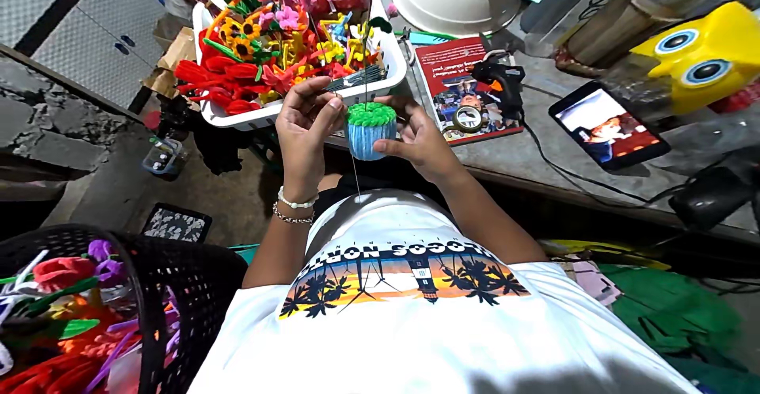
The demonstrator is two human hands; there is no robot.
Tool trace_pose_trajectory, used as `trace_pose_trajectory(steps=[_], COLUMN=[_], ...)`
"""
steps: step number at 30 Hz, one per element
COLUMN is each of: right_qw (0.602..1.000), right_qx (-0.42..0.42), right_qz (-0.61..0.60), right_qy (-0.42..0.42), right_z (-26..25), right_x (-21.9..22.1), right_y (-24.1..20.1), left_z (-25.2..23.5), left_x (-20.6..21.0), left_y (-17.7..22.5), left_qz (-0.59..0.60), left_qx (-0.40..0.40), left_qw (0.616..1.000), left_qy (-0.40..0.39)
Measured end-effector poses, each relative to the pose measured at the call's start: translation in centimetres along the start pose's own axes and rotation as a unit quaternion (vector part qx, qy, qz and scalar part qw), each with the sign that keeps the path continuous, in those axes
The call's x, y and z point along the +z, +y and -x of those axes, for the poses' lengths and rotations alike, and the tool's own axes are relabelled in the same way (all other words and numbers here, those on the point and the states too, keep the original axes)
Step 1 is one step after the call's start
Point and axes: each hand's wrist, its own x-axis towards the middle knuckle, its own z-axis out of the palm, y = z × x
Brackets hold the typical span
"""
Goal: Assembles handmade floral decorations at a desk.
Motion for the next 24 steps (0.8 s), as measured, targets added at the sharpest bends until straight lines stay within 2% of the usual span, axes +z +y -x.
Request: trace_pose_trajectory(steps=[6, 9, 13, 24], right_qw=[1.000, 1.000, 0.999, 0.999], right_qx=[0.006, 0.015, 0.006, 0.005], right_qz=[0.006, 0.000, 0.002, 0.003], right_qy=[-0.014, -0.022, -0.035, -0.038], right_z=[0.4, 0.5, 0.5, 0.8], right_x=[0.3, 0.7, 0.9, 1.2], right_y=[0.3, 0.3, 0.5, 0.4], left_z=[-2.0, -1.2, -2.3, -2.2], left_x=[-0.2, -0.1, -0.8, -0.7], left_y=[-0.2, 0.7, 0.3, 0.9], left_qz=[0.034, 0.010, 0.047, 0.042], left_qx=[0.041, 0.031, 0.065, 0.061], left_qw=[0.997, 0.998, 0.995, 0.995], left_qy=[0.056, 0.051, 0.065, 0.071])
